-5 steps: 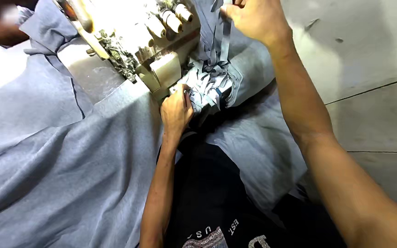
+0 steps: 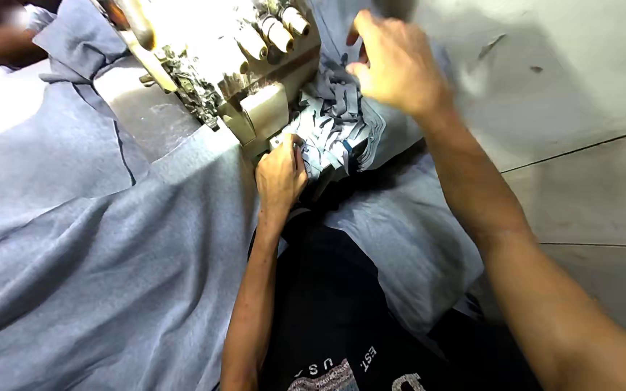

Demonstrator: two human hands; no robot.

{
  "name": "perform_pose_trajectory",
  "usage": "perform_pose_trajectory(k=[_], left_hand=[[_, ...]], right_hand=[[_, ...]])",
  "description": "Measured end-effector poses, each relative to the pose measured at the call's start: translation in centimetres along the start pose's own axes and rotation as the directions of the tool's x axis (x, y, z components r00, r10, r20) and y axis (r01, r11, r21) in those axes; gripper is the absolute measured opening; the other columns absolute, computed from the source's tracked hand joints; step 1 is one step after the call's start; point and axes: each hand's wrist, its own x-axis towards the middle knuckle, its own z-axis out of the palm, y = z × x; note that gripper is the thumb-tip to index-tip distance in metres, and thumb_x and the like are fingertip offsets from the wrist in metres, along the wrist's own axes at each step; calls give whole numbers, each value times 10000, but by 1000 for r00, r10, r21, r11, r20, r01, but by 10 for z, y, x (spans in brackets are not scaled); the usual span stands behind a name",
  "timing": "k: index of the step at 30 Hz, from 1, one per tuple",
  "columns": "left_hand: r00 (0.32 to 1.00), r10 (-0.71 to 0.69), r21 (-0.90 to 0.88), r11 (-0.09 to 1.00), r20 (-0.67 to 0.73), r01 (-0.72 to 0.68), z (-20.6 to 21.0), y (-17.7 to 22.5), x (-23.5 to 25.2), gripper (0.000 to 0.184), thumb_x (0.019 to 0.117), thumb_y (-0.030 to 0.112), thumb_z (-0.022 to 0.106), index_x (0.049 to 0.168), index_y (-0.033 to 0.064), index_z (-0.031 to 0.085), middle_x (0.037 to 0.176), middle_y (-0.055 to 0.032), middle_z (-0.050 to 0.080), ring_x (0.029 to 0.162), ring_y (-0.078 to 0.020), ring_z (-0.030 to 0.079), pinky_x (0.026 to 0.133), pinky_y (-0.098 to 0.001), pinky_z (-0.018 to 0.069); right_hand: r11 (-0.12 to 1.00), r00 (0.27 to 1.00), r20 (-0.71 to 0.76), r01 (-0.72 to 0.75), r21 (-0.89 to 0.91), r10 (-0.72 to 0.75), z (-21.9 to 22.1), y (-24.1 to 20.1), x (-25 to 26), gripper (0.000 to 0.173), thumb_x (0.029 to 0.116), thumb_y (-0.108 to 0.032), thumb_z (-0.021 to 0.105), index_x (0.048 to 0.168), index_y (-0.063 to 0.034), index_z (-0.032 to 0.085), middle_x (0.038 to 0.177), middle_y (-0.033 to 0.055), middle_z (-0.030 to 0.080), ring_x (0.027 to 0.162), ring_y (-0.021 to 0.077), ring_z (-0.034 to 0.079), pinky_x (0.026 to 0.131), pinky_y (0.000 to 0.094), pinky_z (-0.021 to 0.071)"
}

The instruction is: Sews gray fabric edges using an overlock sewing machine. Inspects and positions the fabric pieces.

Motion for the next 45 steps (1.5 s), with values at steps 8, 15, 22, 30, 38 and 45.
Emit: perform_pose_trajectory(k=[8, 15, 22, 30, 38, 45], left_hand=[[1000, -2, 31, 1000, -4, 2, 6, -3, 8, 247, 1015, 161, 533, 1229, 92, 636, 845, -127, 688, 751, -319, 686, 630, -496, 520], [999, -8, 19, 1000, -39, 9, 10, -3, 14, 235, 1002, 145, 535, 1199, 88, 650, 840, -124, 689, 759, -317, 688, 640, -499, 517], [998, 39, -17, 999, -40, -40, 5, -4, 1, 238, 1002, 160, 546, 1209, 85, 637, 843, -130, 668, 751, -323, 666, 632, -498, 506], [988, 55, 19, 998, -141, -53, 7, 3, 6, 311, 1027, 259, 569, 1270, 74, 626, 1020, -152, 663, 894, -333, 670, 692, -478, 548], [945, 80, -448, 866, -316, -223, -21, 47, 72, 666, 954, 347, 718, 1460, -12, 475, 1404, -186, 584, 1284, -263, 586, 1046, -400, 521], [965, 82, -792, 555, -250, -253, -39, 75, 95, 177, 1046, 106, 561, 1134, -12, 660, 980, -77, 703, 872, -109, 690, 782, -277, 594]], right_hand=[[986, 986, 88, 150, -69, -144, 79, 1, -29, 256, 891, -53, 657, 1143, -59, 704, 1128, 235, 659, 1117, 441, 624, 896, 598, 508], [928, 990, -71, 141, 346, -124, 31, 24, -7, 220, 1001, -249, 625, 1044, -60, 730, 984, 103, 702, 898, 196, 658, 828, 395, 533], [464, 989, -144, 133, 876, -12, 5, 34, 11, 204, 1082, -167, 494, 1055, -42, 654, 876, 9, 713, 777, 91, 652, 777, 289, 551], [323, 971, -237, 216, 921, 27, -16, 23, 9, 161, 1068, -103, 518, 1077, -1, 643, 885, 72, 731, 773, 120, 679, 757, 277, 569], [366, 927, -375, 356, 860, -20, -39, -15, -16, 130, 1058, -71, 515, 1053, 20, 607, 907, 111, 762, 775, 138, 714, 749, 287, 585], [451, 877, -480, 419, 788, 24, -43, -25, -17, 102, 1035, -75, 570, 1054, 14, 617, 883, 93, 769, 753, 149, 730, 701, 291, 598]])
